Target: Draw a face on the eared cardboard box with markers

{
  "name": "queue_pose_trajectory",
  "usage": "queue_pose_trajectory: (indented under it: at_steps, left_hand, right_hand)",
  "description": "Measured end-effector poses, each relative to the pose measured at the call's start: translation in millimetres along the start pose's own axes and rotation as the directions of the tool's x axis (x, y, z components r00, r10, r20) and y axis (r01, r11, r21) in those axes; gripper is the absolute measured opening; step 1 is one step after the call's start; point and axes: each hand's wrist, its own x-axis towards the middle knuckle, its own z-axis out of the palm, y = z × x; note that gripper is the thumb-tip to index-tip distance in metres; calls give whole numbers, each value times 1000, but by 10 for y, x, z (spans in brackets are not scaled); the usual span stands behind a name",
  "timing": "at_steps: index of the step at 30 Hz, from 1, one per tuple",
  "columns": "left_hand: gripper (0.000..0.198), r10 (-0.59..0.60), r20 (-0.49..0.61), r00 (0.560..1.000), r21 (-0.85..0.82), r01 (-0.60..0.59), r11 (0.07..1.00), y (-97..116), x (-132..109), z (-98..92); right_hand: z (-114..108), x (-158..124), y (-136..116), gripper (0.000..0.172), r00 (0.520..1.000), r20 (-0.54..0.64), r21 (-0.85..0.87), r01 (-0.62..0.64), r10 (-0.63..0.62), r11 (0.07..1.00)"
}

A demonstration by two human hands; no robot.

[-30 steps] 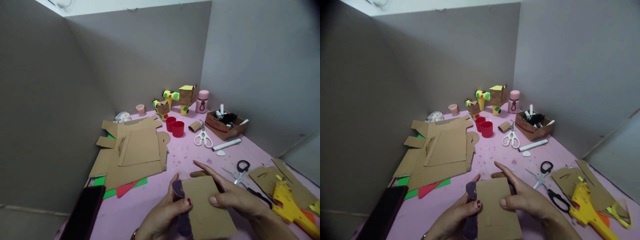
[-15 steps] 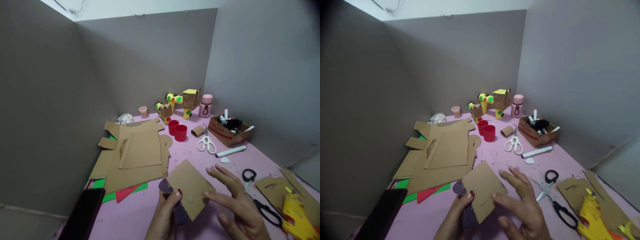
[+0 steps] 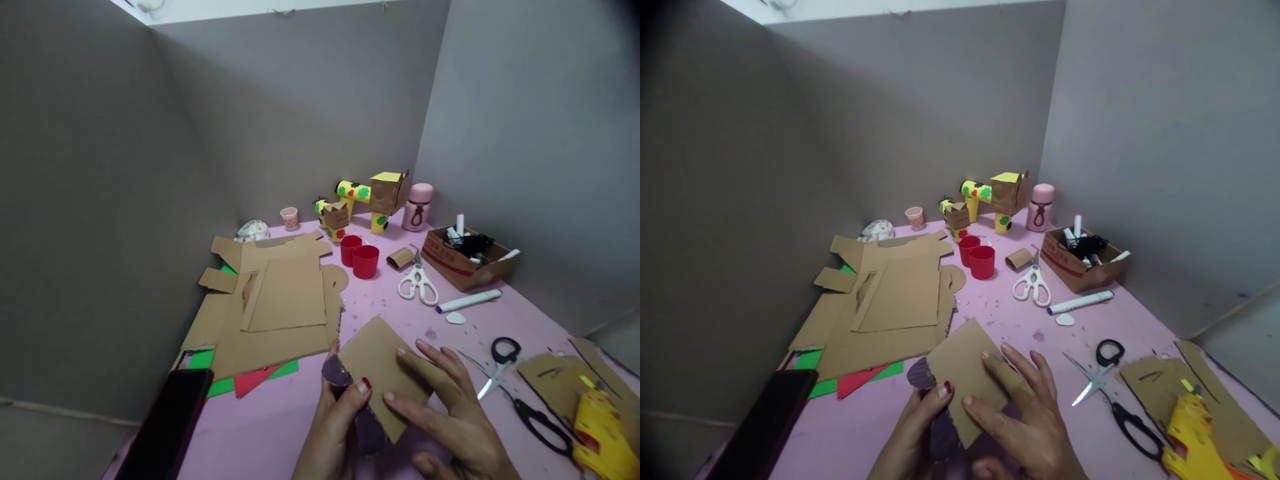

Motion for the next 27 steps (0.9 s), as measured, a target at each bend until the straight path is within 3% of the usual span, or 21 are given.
queue_pose_trajectory:
  at_steps: [4,14,17,20,23,27]
  left_hand:
    - [104,1,9,1000,3,-1,1000,7,-10,12]
    - [104,13,7,1000,36,-13,999,-9,19,-21]
    - [104,26,18,999,73,-27,997,4,15,-14]
    - [104,41,45,998,121,-46,992,14,3,-8]
    - [104,16,46,999,154,-23,988,27,-19,-12]
    - [107,-79,61,995,199,65,978,81,-57,-21]
  right_hand:
    - [5,4,22,48,998,13,6,67,-67,998]
    - [29,40,-45,37,986,-149,-4,72,-72,997]
    - [-27,25,2,36,995,-100,70,-9,16,997]
    - [-42,19,36,41,972,-40,229,-217,232,949]
    - [-16,58,27,54,875,93,470,-459,475,754]
    - [-9,158,-35,64,683,328,746,-611,653,264]
